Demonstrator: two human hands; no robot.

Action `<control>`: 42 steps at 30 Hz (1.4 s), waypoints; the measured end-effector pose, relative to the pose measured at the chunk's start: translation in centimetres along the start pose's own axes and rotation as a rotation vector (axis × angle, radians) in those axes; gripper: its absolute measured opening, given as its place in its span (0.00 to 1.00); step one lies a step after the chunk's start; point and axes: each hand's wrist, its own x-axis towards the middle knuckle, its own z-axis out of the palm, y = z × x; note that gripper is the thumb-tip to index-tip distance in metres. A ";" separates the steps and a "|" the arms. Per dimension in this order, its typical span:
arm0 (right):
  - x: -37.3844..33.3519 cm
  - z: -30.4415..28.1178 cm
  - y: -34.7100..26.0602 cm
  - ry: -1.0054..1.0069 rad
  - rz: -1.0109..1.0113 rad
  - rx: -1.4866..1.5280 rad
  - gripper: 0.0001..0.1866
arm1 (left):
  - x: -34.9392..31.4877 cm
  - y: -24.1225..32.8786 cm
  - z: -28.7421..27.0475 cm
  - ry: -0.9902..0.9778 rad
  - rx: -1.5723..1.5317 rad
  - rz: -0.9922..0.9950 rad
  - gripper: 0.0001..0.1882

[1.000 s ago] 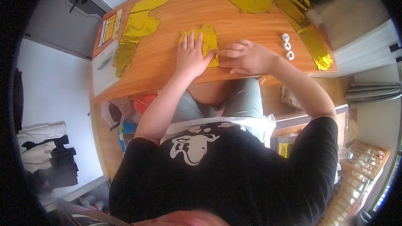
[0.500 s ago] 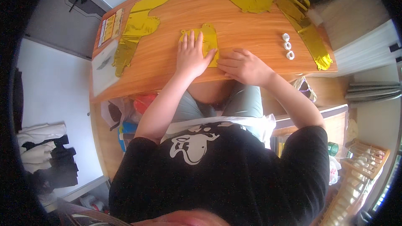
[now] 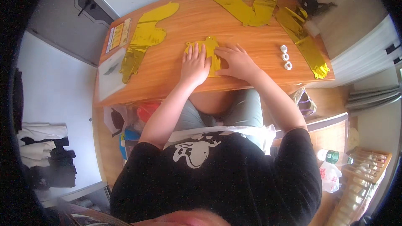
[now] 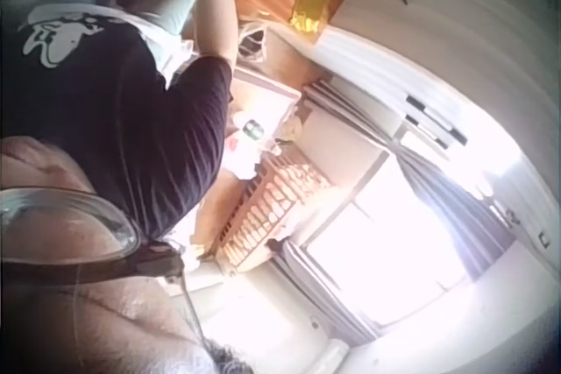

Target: Folding a gold foil balloon and placing it into a plastic packaging sleeve with an instruction card.

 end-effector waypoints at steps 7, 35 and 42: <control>0.3 -0.4 -0.1 -0.144 0.061 -0.078 0.51 | 0.3 -4.3 0.1 0.098 -0.678 -0.036 0.33; 1.1 -1.2 -0.9 -0.253 0.105 -0.187 0.59 | 0.7 -9.5 -8.9 -0.500 0.043 0.321 0.72; 1.4 -1.1 -0.8 -0.254 0.095 -0.232 0.61 | 1.2 -9.2 -9.3 -0.553 0.065 0.303 0.75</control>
